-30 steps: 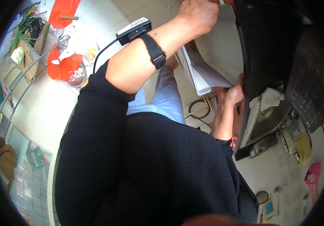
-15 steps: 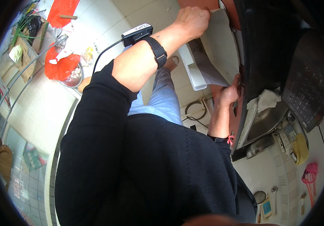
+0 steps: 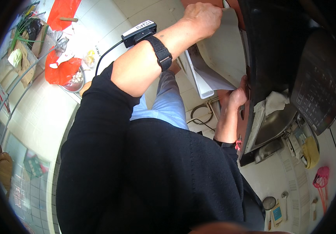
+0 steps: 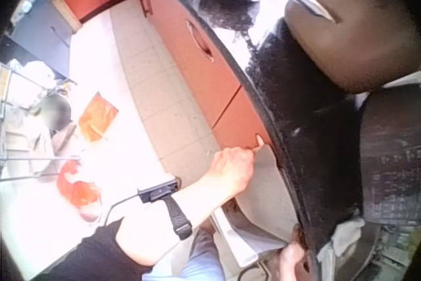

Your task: The person repeatedly handles a white plastic housing and a gray rectangular insert, aligning and pressing them together. They rotate the assembly, check fit, and reposition the parts multiple times while standing in a kitchen.

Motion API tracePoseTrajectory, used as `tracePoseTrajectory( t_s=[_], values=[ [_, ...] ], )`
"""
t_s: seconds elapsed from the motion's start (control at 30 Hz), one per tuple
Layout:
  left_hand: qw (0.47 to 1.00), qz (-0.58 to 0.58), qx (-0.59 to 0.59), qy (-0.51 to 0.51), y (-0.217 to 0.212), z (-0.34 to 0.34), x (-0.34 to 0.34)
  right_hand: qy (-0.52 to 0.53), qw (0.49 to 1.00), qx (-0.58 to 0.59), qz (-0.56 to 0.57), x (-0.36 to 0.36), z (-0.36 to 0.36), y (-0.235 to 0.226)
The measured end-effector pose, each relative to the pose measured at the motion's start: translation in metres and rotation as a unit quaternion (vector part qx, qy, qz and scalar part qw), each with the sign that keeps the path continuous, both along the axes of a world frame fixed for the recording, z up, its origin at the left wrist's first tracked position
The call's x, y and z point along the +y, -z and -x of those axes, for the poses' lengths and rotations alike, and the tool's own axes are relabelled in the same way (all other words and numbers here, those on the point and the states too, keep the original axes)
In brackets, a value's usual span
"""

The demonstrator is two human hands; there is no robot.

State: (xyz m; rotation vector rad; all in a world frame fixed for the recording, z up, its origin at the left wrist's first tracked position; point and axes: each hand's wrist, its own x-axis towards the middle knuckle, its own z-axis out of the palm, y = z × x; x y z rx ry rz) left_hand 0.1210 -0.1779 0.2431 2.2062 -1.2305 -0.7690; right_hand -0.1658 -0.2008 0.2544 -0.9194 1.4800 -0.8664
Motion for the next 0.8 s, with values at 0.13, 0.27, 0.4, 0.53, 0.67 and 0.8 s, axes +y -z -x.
tracePoseTrajectory(
  t_s=[0.13, 0.27, 0.4, 0.53, 0.67, 0.8],
  values=[
    [0.999, -0.034, -0.007, 0.021, 0.012, 0.002, 0.001, -0.024, 1.000, -0.005, 0.003, -0.004, 0.002, 0.008],
    [0.999, -0.046, 0.002, 0.028, 0.019, 0.003, 0.004, -0.040, 0.999, 0.030, 0.009, -0.004, 0.003, 0.009],
    [1.000, -0.006, -0.009, -0.025, 0.021, 0.003, 0.011, -0.033, 0.998, 0.046, 0.037, 0.005, 0.002, 0.007],
    [0.999, 0.045, -0.019, -0.012, 0.023, -0.004, 0.033, -0.094, 0.994, 0.049, 0.015, 0.018, 0.009, -0.004],
    [0.998, 0.057, -0.040, -0.001, 0.026, -0.014, 0.081, -0.183, 0.981, -0.003, -0.060, 0.014, -0.003, -0.011],
    [0.996, 0.029, -0.084, 0.012, 0.031, -0.007, 0.117, -0.086, 0.979, -0.086, -0.165, -0.012, -0.040, -0.002]
  ],
)
